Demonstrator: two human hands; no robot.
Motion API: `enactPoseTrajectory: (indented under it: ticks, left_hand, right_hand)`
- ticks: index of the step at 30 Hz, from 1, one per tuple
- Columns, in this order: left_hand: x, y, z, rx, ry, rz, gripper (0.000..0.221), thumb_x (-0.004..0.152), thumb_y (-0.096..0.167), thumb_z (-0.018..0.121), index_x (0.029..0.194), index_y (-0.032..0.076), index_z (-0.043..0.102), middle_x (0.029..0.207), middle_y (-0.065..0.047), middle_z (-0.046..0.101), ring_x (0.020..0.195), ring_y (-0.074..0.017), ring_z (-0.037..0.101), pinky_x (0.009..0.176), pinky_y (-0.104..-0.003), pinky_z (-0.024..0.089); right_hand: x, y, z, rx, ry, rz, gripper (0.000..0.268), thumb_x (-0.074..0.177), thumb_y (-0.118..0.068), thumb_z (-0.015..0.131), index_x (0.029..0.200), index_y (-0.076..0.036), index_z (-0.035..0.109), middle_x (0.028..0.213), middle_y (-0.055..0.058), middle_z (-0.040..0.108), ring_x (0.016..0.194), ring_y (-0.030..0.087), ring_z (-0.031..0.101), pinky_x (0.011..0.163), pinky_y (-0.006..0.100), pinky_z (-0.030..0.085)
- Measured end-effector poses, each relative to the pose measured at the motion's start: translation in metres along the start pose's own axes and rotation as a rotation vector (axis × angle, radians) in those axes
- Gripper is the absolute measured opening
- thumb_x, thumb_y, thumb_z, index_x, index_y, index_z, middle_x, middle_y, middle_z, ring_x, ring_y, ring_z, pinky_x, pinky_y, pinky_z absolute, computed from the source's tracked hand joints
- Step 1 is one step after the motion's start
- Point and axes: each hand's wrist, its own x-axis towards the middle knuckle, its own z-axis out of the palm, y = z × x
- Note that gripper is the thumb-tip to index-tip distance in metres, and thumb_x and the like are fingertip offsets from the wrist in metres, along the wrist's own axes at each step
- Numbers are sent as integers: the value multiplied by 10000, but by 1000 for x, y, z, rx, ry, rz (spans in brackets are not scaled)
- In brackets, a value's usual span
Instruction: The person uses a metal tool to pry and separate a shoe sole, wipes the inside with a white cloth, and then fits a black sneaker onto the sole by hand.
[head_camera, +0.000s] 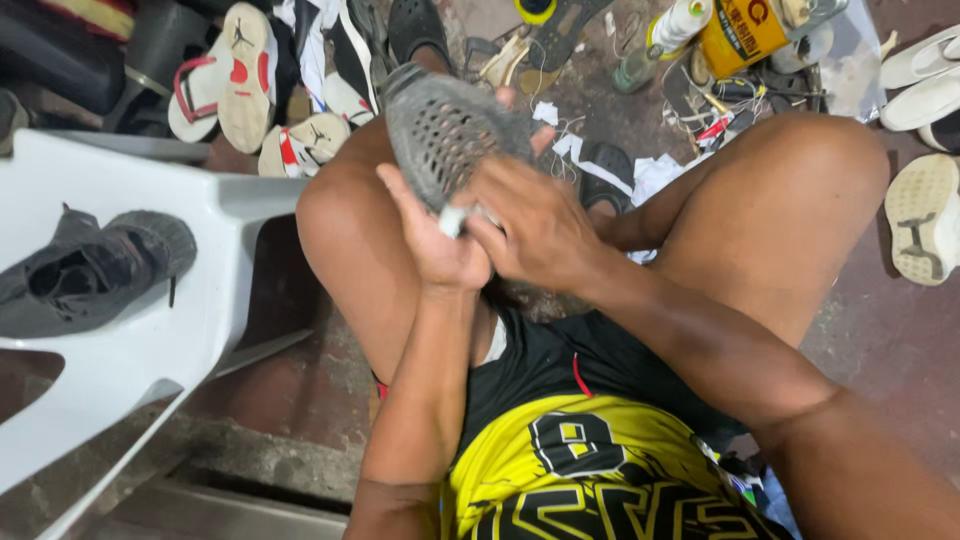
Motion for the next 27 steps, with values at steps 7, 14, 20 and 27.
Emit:
enactPoseTrajectory:
  ticks: [7,14,20,27]
  left_hand:
    - [-4,-14,11,111,-105,-116,825,1056,695,257,1624,103,349,1653,-106,425,1502,-361,443,1223,-566,392]
    - [-19,-15,-12,288,369,-41,802,1114,648,320,1674,75,287,1659,-96,384,1527,-274,420,1319,-461,306]
    - [-15,-11,24,250,-67,-118,945,1012,772,454,1627,67,322,1615,-174,441,1415,-426,511,1101,-634,464]
    - [-5,-9,48,354,137,-87,809,968,619,518,1623,223,257,1645,-148,354,1417,-416,467,1063,-640,482]
  right_hand:
    - [5,-2,3,-148,34,-23,130,924,-107,686,1035,-60,636,998,125,588,923,338,631,757,460,507]
    - [20,7,-2,-227,157,-76,169,927,-55,718,1069,-50,627,1029,143,576,977,342,627,795,437,517]
    - [15,33,-55,258,309,256,86,1040,30,641,1102,-28,623,1003,79,639,853,142,605,739,296,483]
    - [-8,33,-53,151,175,195,77,1050,20,696,1090,-15,642,995,61,668,887,148,680,781,285,527]
